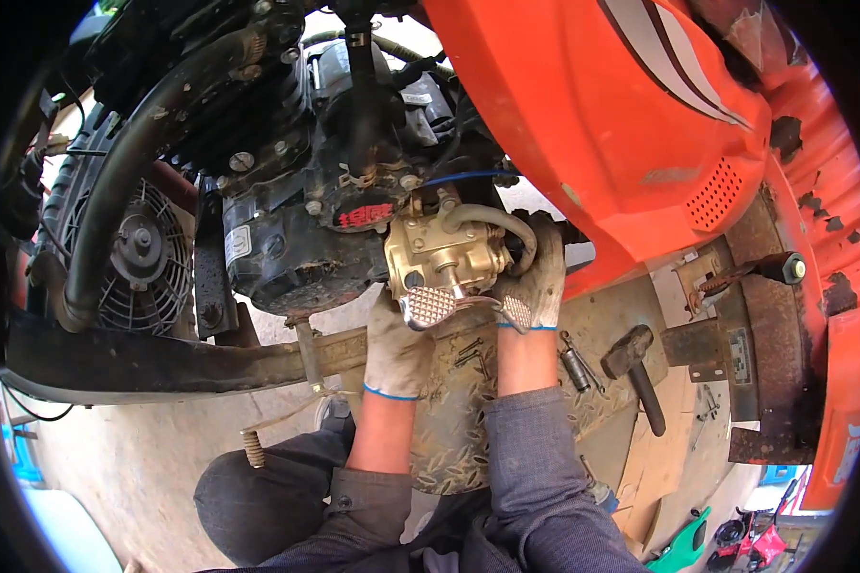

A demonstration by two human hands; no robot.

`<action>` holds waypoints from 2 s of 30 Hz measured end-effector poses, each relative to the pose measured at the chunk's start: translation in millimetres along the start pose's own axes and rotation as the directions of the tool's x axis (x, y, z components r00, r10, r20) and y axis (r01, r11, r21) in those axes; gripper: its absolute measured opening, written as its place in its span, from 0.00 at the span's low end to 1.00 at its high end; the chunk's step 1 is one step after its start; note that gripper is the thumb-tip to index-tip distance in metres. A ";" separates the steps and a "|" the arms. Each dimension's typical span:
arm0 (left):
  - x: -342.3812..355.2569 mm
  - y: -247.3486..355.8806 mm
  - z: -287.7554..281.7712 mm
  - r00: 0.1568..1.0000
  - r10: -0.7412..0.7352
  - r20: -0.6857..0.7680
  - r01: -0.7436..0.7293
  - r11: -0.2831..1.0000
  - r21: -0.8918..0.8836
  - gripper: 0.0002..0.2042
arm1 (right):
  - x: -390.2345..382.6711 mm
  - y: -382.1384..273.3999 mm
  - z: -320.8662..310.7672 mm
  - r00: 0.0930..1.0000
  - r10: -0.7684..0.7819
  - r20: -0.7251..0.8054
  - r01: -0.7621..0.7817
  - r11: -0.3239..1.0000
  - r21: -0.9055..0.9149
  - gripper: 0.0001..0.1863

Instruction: Repairing and adjusting the brake and foot pedal components of a motorized tricycle.

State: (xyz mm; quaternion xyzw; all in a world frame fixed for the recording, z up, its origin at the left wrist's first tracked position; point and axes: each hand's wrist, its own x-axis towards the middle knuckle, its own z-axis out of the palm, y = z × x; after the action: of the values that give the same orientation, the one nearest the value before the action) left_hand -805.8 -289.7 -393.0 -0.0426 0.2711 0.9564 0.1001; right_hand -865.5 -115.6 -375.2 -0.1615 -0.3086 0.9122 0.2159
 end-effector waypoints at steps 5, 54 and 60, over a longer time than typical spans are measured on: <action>-1.8 -15.6 1.9 0.992 0.077 -0.096 -0.051 0.968 0.245 0.24 | 3.2 -2.0 4.7 1.000 0.017 0.009 -0.015 0.992 -0.127 0.24; 1.0 12.1 -27.6 0.971 -0.039 0.235 0.052 0.998 -0.046 0.37 | -110.9 -259.1 -178.4 0.986 -0.072 -0.149 -0.162 -0.601 -0.783 0.26; 0.4 10.1 -27.9 0.975 -0.075 0.207 0.102 0.987 -0.124 0.39 | -119.8 -260.6 -166.1 0.998 -0.045 0.040 -0.006 -0.734 -0.679 0.24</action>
State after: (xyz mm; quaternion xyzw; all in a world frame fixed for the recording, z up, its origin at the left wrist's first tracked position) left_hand -807.5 -312.7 -411.6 0.0360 0.1927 0.9664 0.1664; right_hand -615.4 93.8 -316.7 -0.2639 -0.9629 0.0369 -0.0432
